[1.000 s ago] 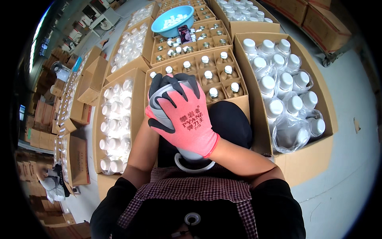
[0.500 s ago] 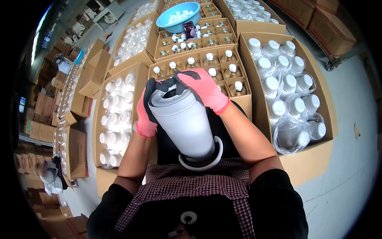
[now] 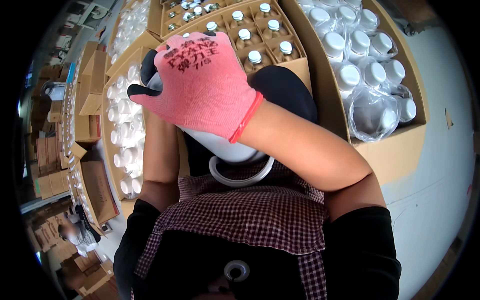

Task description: The person takes a white plastic jug, inserts a metallic interior component, secures a plastic lid, places the jug into a plastic bag, and then puts the bagged jug into a cardboard box.

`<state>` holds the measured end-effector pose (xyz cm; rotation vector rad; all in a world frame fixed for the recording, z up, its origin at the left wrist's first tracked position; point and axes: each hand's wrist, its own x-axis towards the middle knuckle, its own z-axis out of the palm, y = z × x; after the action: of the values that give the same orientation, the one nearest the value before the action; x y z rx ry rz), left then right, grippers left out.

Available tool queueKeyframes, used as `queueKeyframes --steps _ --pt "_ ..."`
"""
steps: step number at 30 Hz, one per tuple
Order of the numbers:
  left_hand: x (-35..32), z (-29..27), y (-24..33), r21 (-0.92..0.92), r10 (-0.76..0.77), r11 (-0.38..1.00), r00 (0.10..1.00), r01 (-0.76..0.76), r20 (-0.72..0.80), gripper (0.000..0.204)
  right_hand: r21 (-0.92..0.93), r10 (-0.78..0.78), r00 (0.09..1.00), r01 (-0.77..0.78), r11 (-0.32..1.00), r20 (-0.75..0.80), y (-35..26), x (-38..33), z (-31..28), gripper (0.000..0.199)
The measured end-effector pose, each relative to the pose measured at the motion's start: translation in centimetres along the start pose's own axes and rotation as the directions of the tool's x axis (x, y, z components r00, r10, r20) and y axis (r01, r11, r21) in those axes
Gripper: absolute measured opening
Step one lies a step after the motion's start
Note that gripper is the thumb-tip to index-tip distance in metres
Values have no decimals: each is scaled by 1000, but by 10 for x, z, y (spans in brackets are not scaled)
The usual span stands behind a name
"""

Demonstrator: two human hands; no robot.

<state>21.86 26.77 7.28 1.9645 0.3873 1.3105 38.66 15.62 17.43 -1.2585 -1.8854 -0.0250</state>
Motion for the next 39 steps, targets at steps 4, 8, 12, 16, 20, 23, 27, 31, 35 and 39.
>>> queueKeyframes --steps 4,8,12,16,20,23,27,31,35,39 --pt "-5 -5 26 427 121 900 991 -86 -57 26 255 -121 993 118 960 -6 31 7 10 52" --pt "-3 -5 92 803 -102 596 989 -23 103 39 612 -151 984 66 788 89 75 25 12 47" --pt "8 68 126 725 -73 626 947 288 -314 34 983 -184 968 -154 96 170 128 36 80 42" --pt "30 47 135 519 -373 769 922 372 -107 28 941 -276 935 -279 -191 222 143 49 100 37" --pt "17 -10 97 -165 -378 909 924 384 64 25 873 -104 920 -317 370 378 124 50 34 34" --pt "34 -13 58 -277 -307 890 926 362 222 33 627 173 960 -275 728 220 73 11 -7 19" --pt "27 23 4 -894 -270 301 928 333 255 29 282 -66 997 75 957 -40 16 -3 -20 10" --pt "24 21 22 -548 -317 764 938 339 138 35 467 -42 987 -35 884 152 35 7 -17 9" --pt "10 16 66 -5 -236 972 969 237 -76 20 740 -271 920 -30 672 283 75 27 -3 15" --pt "17 48 123 566 -290 706 903 426 -318 19 960 -303 937 -230 -157 174 123 33 79 24"
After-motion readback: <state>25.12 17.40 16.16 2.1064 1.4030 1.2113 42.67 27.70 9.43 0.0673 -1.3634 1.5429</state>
